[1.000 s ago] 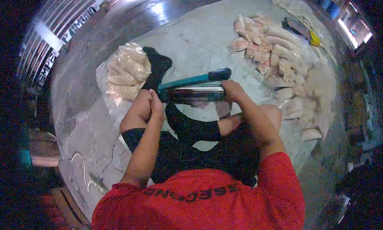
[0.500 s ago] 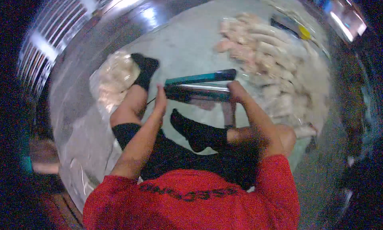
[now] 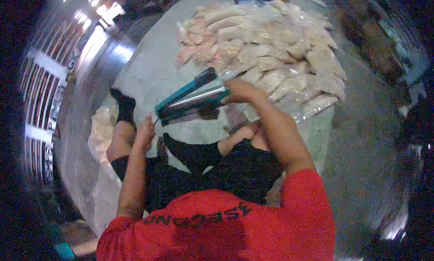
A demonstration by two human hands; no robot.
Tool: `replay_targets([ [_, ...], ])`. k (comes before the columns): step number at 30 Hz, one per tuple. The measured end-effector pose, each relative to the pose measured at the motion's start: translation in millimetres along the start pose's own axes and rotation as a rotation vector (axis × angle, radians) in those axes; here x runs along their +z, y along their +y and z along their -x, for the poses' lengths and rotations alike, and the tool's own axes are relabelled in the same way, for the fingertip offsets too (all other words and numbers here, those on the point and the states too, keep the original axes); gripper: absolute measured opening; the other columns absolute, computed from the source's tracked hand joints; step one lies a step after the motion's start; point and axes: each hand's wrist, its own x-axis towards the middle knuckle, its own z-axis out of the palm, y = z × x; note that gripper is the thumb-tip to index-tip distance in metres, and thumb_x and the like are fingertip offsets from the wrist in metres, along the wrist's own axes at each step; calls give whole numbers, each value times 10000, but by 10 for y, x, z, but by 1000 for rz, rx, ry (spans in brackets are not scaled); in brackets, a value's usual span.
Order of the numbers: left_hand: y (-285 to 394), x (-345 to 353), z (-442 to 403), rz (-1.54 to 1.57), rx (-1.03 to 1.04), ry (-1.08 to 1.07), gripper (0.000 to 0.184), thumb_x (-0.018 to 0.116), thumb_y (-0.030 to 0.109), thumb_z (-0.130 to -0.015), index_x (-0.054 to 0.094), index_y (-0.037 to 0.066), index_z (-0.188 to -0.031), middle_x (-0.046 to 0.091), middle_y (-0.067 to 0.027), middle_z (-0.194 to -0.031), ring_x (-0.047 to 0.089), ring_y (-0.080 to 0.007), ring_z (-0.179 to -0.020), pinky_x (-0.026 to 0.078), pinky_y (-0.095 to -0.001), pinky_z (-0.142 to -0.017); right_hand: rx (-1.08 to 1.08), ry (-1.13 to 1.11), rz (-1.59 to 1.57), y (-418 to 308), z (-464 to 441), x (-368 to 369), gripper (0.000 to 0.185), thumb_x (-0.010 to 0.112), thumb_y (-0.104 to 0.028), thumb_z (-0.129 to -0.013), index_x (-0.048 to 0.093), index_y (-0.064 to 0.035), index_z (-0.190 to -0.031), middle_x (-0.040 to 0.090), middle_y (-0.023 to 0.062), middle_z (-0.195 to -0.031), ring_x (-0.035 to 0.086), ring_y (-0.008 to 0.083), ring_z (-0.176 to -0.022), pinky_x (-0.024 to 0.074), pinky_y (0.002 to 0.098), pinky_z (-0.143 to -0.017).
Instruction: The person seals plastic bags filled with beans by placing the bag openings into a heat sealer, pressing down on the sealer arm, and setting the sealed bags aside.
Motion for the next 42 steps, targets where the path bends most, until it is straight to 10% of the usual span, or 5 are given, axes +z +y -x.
replay_targets([
  [6, -487, -1431, 1206, 197, 334, 996, 484, 485, 424, -1056, 633, -9, -1214, 675, -146, -1147, 627, -275, -1056, 461, -380, -953, 490, 1442, -321, 1226, 1866, 932, 567, 596, -308, -1011, 433, 37, -1430, 544, 237, -1361, 550, 336, -1223, 427, 461, -1092],
  [9, -3197, -1310, 733, -165, -28, 1073, 531, 494, 430, -1034, 606, -28, -1278, 605, -265, -1284, 575, -374, -1162, 436, -438, -998, 749, 1093, -311, 1497, 2188, 2056, 508, 540, -292, -1042, 433, 31, -1419, 552, 235, -1346, 551, 344, -1202, 443, 454, -1068],
  [14, -2542, -187, 1112, 87, -483, 756, 511, 513, 411, -1023, 610, -25, -1270, 614, -258, -1273, 580, -375, -1159, 435, -440, -1004, 790, 839, -318, 1387, 1970, 2913, 477, 530, -276, -1041, 455, 22, -1406, 560, 232, -1330, 557, 347, -1191, 442, 453, -1058],
  [37, -2338, 60, -10, -148, -233, 592, 428, 599, 327, -976, 628, -13, -1235, 652, -223, -1223, 601, -381, -1142, 430, -449, -1031, 1134, 1002, 205, 1721, 2367, 3400, 430, 599, -291, -911, 561, -65, -1276, 587, 189, -1255, 554, 383, -1159, 417, 528, -1000],
  [42, -2316, -105, 169, -109, -264, 646, 412, 618, 308, -965, 631, -10, -1227, 661, -216, -1213, 605, -382, -1139, 429, -451, -1037, 1141, 1131, 516, 1966, 2115, 1850, 330, 589, -242, -888, 648, -61, -1157, 610, 183, -1248, 576, 379, -1132, 442, 514, -942],
])
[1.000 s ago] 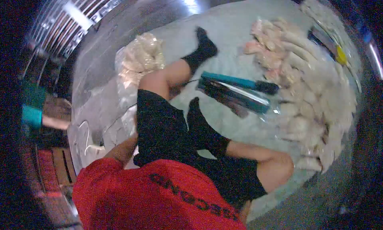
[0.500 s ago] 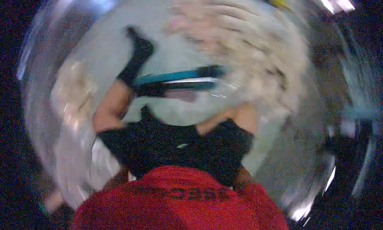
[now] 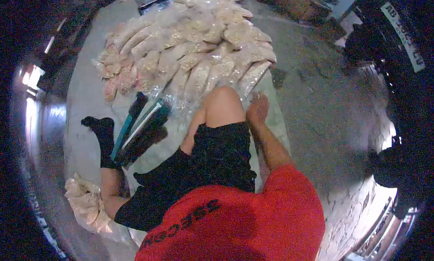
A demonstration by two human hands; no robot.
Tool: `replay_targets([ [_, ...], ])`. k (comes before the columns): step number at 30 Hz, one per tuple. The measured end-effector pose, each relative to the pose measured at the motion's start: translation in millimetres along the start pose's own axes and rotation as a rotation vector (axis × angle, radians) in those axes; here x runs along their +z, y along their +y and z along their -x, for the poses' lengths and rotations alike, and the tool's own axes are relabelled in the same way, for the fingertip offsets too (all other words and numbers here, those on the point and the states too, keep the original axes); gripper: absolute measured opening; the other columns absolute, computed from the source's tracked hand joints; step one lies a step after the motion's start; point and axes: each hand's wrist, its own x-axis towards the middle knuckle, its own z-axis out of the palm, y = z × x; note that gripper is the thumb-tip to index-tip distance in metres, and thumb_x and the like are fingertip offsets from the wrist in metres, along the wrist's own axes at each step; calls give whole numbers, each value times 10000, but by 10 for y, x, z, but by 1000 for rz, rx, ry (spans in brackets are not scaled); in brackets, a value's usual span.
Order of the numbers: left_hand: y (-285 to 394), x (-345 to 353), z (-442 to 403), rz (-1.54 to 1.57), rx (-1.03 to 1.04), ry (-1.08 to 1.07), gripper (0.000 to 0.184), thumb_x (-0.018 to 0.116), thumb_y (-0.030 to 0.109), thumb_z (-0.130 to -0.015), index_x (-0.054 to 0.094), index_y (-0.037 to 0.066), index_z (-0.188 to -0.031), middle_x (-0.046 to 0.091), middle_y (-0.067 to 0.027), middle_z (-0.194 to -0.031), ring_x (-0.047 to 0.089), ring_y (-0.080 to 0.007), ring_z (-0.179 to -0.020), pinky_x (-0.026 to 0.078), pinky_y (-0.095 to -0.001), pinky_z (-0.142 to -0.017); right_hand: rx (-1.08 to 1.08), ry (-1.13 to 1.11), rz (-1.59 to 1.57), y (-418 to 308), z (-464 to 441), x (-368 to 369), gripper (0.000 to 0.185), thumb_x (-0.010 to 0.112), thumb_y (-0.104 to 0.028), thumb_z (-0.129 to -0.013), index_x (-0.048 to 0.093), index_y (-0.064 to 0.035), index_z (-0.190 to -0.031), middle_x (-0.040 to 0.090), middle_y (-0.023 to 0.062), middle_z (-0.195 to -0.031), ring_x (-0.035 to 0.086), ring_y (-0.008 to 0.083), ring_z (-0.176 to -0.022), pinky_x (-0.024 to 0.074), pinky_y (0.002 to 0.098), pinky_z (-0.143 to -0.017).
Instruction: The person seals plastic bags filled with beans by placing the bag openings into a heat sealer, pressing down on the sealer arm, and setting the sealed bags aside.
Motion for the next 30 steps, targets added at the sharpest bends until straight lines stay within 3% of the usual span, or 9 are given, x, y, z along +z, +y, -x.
replay_targets([
  [3, -53, -188, 54, 39, -36, 50, 404, 629, 297, -959, 634, -8, -1223, 666, -212, -1206, 608, -383, -1137, 428, -452, -1041, -401, -218, -209, 100, -595, 105, 355, 553, -257, -948, 633, -33, -1213, 591, 226, -1294, 500, 422, -1238, 374, 533, -1063],
  [5, -165, -318, 46, 76, -39, 106, 398, 637, 290, -955, 635, -7, -1220, 669, -209, -1202, 610, -384, -1135, 427, -453, -1044, -118, -440, -398, 125, -858, 235, 339, 561, -237, -945, 646, -31, -1201, 633, 227, -1230, 555, 413, -1182, 408, 508, -1041],
  [12, 1334, -801, 455, 18, 757, 446, 353, 676, 247, -925, 644, -5, -1171, 678, -181, -1177, 621, -361, -1123, 429, -455, -1051, -37, 237, -569, -591, -1668, -1193, 308, 621, -268, -999, 649, 7, -1135, 679, 188, -1098, 654, 322, -1026, 512, 425, -886],
  [14, 2320, -593, 1152, 212, 833, 69, 328, 660, 35, -864, 634, 6, -1190, 656, -185, -1160, 634, -348, -1057, 457, -417, -1014, -190, 437, -769, -977, -1544, -1681, 305, 585, -275, -1031, 618, 14, -1119, 654, 141, -1048, 631, 246, -956, 510, 369, -855],
  [16, 2944, -336, 1744, 392, 1265, -267, 443, 734, 190, -902, 597, -2, -1277, 627, -186, -1233, 596, -331, -1179, 444, -427, -1050, -179, 461, -944, -1392, -1146, -2209, 284, 559, -267, -1048, 580, 6, -1123, 616, 89, -1007, 591, 193, -907, 496, 332, -851],
  [20, 2936, 237, 2456, 498, 1292, -1049, 823, 892, 397, -740, 535, 22, -1379, 572, -184, -1393, 517, -318, -1331, 365, -430, -1155, -294, 18, -1290, -2032, 219, -2510, 213, 594, -200, -1020, 583, -16, -1128, 621, 63, -999, 590, 168, -905, 499, 327, -856],
  [24, 2336, 19, 2335, 655, 290, -1872, 809, 927, 313, -708, 545, 28, -1363, 614, -141, -1349, 581, -242, -1261, 441, -396, -1094, -305, -518, -1475, -2383, 791, -2382, 136, 691, -125, -942, 670, -35, -1042, 699, 84, -933, 654, 166, -853, 541, 327, -798],
  [27, 2240, -165, 2304, 507, 517, -1130, 527, 789, 157, -859, 551, 32, -1312, 654, -95, -1261, 639, -222, -1135, 490, -367, -1037, -371, -866, -1198, -2535, 788, -2178, 167, 681, -155, -956, 696, -27, -1064, 721, 78, -932, 674, 147, -831, 546, 304, -744],
  [30, 2571, -233, 2168, 639, 417, -933, 448, 784, 170, -869, 600, 23, -1250, 673, -98, -1215, 649, -227, -1109, 499, -368, -1014, -314, -947, -1362, -2937, 580, -2041, 182, 681, -195, -964, 711, -33, -1042, 721, 76, -896, 668, 133, -819, 542, 297, -748],
])
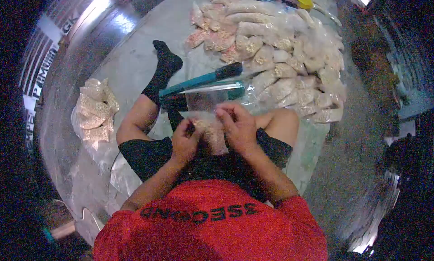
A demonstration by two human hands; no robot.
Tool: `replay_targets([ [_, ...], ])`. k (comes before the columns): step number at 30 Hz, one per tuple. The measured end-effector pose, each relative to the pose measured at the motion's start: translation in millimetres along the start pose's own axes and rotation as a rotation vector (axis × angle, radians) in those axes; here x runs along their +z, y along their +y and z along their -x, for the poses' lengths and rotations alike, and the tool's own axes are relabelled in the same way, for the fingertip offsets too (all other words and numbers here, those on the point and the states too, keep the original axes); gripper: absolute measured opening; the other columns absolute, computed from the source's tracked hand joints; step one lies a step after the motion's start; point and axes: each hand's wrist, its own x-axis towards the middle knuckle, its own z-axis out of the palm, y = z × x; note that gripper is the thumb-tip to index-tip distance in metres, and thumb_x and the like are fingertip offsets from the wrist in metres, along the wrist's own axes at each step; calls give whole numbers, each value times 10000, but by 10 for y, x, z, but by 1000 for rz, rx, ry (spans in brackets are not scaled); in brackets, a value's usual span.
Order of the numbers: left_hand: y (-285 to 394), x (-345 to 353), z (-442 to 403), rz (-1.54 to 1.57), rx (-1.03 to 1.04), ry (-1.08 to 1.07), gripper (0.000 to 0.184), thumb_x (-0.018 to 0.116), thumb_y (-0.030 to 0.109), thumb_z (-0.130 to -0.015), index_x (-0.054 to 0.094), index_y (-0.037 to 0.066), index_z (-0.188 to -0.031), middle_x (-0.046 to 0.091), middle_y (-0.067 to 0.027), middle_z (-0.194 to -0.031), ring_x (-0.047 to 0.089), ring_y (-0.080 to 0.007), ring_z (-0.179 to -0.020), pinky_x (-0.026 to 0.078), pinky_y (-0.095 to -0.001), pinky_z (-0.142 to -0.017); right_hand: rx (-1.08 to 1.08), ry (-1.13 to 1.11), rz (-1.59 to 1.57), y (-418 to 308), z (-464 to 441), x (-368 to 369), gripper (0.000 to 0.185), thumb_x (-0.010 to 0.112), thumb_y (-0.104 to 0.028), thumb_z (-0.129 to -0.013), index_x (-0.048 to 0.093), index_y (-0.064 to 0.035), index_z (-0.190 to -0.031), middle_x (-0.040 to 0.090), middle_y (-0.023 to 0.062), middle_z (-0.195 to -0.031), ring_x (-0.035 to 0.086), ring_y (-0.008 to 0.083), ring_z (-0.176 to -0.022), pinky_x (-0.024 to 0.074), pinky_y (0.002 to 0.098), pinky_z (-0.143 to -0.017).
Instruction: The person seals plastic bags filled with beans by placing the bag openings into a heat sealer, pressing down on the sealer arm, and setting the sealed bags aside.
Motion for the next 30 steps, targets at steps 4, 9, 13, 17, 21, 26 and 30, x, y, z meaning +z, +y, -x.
replay_targets([
  [4, 105, -95, -297, 22, 167, 158, 287, 747, 164, -907, 667, 42, -1155, 697, -73, -1101, 656, -173, -1033, 521, -329, -925, -46, -132, 92, -75, -282, 29, 189, 673, -162, -977, 695, -12, -1089, 706, 52, -898, 648, 114, -821, 529, 273, -752],
  [9, 337, -109, -347, 11, 224, 98, 186, 723, 135, -926, 695, 53, -1090, 700, -35, -960, 645, -118, -890, 523, -282, -820, 54, -45, -123, -14, -126, -2, 223, 666, -214, -981, 717, -15, -1071, 717, 63, -886, 662, 123, -817, 535, 279, -754],
  [13, 517, -266, -19, -127, 139, -135, 139, 719, 128, -929, 686, 18, -1006, 686, -34, -925, 643, -98, -820, 538, -273, -763, 14, -112, 73, -311, 325, -214, 209, 655, -197, -993, 717, -20, -1083, 721, 53, -894, 665, 119, -824, 539, 275, -749],
  [17, 645, -340, 309, 57, 44, -250, 118, 710, 123, -930, 663, 17, -951, 670, -32, -894, 658, -110, -842, 547, -274, -776, 123, -150, -61, -528, 693, -218, 229, 631, -216, -1009, 710, -21, -1099, 725, 65, -901, 673, 129, -804, 545, 284, -740],
  [21, 378, -183, -134, 252, -181, -45, 128, 708, 99, -938, 651, 22, -1023, 663, -41, -929, 658, -131, -841, 564, -286, -761, 108, -113, 104, -141, 287, 24, 274, 575, -266, -1038, 669, -11, -1073, 699, 71, -832, 665, 142, -733, 545, 308, -708],
  [26, -149, -46, -718, 464, -340, 88, 139, 697, 122, -948, 649, 22, -1032, 644, -47, -908, 639, -156, -764, 592, -321, -690, 174, -17, 40, 614, -352, 252, 278, 536, -242, -1047, 649, 11, -1056, 681, 73, -756, 669, 176, -688, 538, 340, -655],
  [30, -662, -3, -1197, 590, -445, 169, 141, 689, 161, -952, 647, 42, -1017, 621, -55, -827, 597, -171, -666, 551, -326, -562, 270, 3, 129, 1073, -775, 362, 261, 599, -211, -997, 700, 16, -918, 673, 77, -682, 633, 178, -600, 504, 346, -577],
])
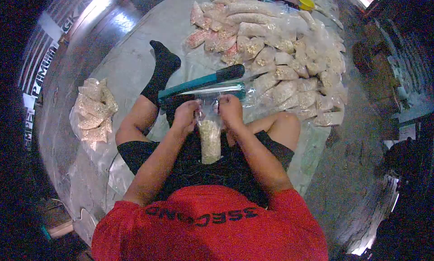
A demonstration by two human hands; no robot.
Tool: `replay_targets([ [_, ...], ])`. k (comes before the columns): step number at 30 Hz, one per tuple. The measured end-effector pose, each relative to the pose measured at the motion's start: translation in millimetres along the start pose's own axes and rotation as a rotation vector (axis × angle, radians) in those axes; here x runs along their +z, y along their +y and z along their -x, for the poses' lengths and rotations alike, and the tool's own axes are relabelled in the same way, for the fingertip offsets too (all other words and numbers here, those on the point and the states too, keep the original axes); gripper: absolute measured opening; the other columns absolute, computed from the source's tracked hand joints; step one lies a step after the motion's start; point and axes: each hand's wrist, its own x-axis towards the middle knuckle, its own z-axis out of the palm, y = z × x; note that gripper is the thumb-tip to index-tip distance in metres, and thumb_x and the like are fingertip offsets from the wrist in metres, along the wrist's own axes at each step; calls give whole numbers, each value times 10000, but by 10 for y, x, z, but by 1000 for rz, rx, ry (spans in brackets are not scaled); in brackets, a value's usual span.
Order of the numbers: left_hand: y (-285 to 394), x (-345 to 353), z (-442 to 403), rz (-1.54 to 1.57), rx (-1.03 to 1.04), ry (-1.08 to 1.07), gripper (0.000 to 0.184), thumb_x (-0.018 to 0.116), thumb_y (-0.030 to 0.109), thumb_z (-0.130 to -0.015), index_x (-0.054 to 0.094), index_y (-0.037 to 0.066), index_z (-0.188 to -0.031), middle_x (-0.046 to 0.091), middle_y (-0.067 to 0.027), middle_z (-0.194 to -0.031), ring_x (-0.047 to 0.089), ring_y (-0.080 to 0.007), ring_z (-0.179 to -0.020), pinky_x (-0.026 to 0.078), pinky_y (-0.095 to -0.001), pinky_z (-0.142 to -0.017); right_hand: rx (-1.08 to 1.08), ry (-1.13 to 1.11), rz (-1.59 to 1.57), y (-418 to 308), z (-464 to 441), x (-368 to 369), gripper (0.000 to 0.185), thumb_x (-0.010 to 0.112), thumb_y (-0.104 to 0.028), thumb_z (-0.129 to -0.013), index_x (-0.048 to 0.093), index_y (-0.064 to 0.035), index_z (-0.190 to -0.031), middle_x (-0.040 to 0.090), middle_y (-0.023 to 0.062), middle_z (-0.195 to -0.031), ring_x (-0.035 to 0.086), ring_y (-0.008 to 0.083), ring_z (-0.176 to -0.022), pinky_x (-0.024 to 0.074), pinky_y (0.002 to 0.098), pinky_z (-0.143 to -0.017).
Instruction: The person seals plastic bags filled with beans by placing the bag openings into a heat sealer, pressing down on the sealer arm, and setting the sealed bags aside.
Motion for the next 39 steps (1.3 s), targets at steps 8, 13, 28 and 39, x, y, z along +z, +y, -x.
replay_targets([
  [8, -206, -35, -629, -1, -11, 34, 142, 574, 102, -940, 657, 25, -1026, 656, -98, -851, 562, -182, -547, 431, -309, -435, 117, 133, -12, 524, -510, 202, 233, 690, -207, -949, 742, 7, -871, 702, 72, -727, 614, 145, -599, 473, 323, -548],
  [13, -296, 26, -646, 92, 76, -34, 213, 527, 163, -982, 654, 7, -1053, 657, -112, -887, 606, -196, -684, 522, -348, -585, 158, 131, -89, 547, -473, 214, 251, 695, -232, -950, 737, 1, -869, 696, 69, -730, 587, 140, -617, 459, 319, -576],
  [28, -476, -13, -761, 248, -56, -210, 350, 351, 170, -1025, 613, 3, -1188, 681, -181, -1137, 683, -311, -983, 580, -458, -867, 27, 188, 289, 443, -480, 155, 398, 667, -382, -943, 725, -3, -837, 708, 165, -763, 673, 279, -709, 505, 410, -676],
  [39, -529, 7, -774, 239, 2, -135, 251, 435, 129, -993, 632, -11, -1063, 699, -161, -1003, 692, -295, -870, 595, -439, -750, -519, 734, 122, -262, -294, -666, 272, 597, -241, -981, 659, -46, -1159, 695, 178, -1060, 652, 368, -1005, 504, 456, -901],
])
